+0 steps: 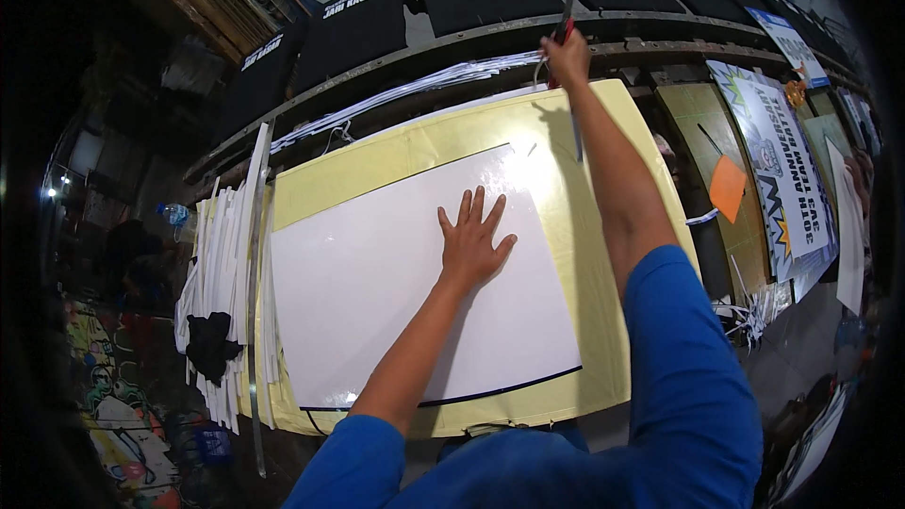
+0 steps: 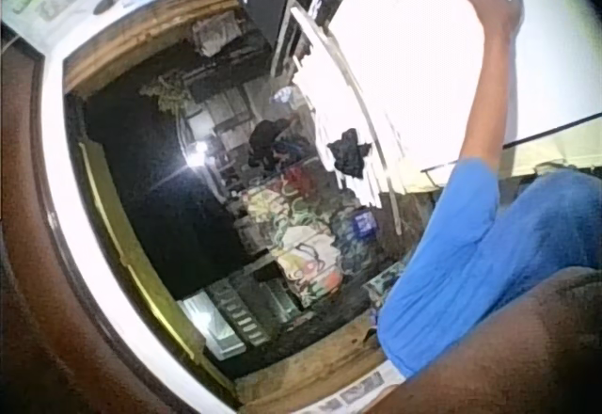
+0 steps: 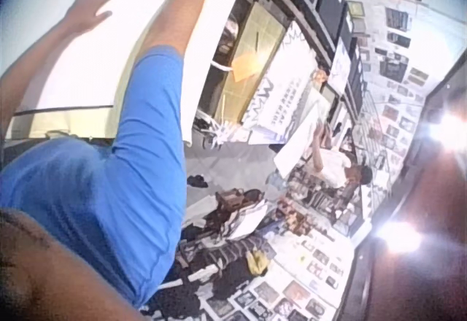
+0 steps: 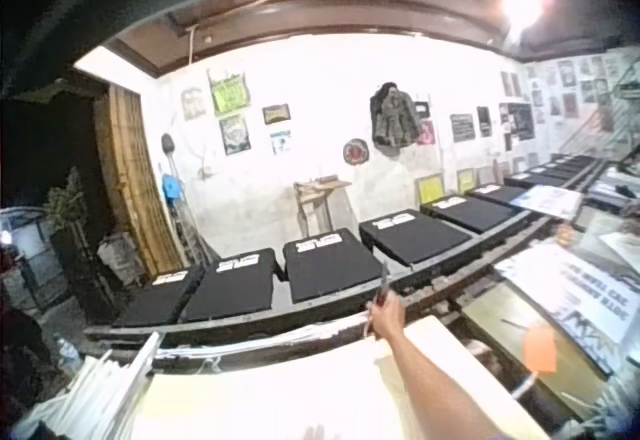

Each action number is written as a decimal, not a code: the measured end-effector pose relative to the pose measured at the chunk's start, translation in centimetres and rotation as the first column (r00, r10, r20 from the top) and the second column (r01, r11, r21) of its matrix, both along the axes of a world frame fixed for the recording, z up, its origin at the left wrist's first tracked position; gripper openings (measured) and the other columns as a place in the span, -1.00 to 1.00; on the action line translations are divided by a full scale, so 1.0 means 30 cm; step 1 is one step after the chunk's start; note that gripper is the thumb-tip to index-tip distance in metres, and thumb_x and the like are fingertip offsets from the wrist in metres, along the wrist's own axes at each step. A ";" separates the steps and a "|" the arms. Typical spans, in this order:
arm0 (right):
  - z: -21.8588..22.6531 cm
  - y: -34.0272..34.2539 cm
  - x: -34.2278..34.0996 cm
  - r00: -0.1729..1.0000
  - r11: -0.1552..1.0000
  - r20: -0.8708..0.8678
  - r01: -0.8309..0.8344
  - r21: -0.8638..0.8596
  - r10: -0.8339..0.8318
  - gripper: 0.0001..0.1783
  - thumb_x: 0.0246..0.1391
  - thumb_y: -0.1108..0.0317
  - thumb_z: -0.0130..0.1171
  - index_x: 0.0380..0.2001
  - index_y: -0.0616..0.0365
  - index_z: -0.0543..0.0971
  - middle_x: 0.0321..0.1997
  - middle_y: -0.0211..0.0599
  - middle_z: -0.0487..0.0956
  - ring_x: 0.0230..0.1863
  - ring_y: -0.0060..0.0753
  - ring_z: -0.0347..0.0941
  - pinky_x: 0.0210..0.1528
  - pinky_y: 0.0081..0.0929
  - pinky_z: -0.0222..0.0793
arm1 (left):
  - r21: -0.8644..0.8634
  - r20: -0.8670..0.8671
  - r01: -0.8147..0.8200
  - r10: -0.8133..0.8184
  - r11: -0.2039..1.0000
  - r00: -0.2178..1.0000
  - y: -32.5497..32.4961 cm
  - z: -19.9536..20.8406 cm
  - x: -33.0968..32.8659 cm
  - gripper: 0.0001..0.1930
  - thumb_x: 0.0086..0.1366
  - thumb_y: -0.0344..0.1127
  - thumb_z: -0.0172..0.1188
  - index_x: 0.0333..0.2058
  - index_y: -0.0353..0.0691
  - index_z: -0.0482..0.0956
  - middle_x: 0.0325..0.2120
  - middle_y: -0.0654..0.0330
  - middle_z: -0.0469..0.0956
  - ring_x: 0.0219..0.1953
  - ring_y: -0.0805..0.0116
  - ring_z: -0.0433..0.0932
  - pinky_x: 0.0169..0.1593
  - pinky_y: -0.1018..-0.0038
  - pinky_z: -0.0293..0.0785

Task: The person uses a red utility knife to cut a large white sheet of material on a yellow workbench. They repeatedly align the sheet, cut along its edges, and remove the trimmed strips. The person also handles a printed sign with text and graphics, placing it on the bench.

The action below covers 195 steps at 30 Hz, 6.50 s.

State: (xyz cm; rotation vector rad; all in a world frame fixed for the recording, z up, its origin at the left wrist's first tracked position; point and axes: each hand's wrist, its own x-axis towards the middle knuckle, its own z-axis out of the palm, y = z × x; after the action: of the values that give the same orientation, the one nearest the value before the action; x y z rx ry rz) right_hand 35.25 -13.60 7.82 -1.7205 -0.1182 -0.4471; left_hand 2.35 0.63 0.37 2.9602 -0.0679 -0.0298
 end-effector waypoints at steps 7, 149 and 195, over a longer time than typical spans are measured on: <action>0.165 -0.417 -0.211 0.948 0.916 -0.019 -0.303 0.263 0.319 -0.80 0.09 0.40 0.30 -0.29 0.15 0.47 -0.43 -0.36 0.58 -0.51 -0.60 0.49 -0.52 -0.64 0.31 | -0.022 0.024 -0.010 0.010 1.000 1.000 -0.005 0.034 -0.008 -0.26 0.30 0.11 0.05 0.39 0.06 0.10 0.42 -0.05 -0.06 0.46 -0.03 -0.15 0.33 -0.35 -0.35; -0.101 -0.675 -1.570 0.549 0.906 -0.750 -0.391 0.160 0.369 -0.54 0.29 0.01 0.04 0.02 0.16 0.46 -0.13 -0.26 0.59 -0.67 -0.72 0.26 -0.66 -0.65 0.22 | -0.104 -0.037 -0.948 0.951 0.302 0.307 0.828 0.010 -1.213 -0.16 0.09 0.13 0.29 0.08 -0.57 0.36 0.02 -0.36 0.44 0.13 -0.25 0.41 0.20 0.07 0.34; -0.144 -0.402 -1.499 0.304 0.741 -0.681 -0.371 0.559 0.666 -0.54 0.04 0.26 0.35 -0.06 0.23 0.45 -0.47 -0.46 0.46 -0.61 -0.67 0.29 -0.58 -0.59 0.25 | -0.448 -0.766 -0.257 0.220 -0.856 0.604 -0.372 0.099 -1.108 -0.82 0.40 -0.27 0.14 -0.14 -0.23 0.47 -0.22 0.19 0.53 -0.18 0.30 0.54 -0.09 0.34 0.58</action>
State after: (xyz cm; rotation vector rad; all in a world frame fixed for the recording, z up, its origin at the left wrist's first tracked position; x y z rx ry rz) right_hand -9.73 -25.66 3.49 -1.2921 0.1146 0.9166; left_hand -30.89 -10.52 3.35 0.4163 0.8942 0.0960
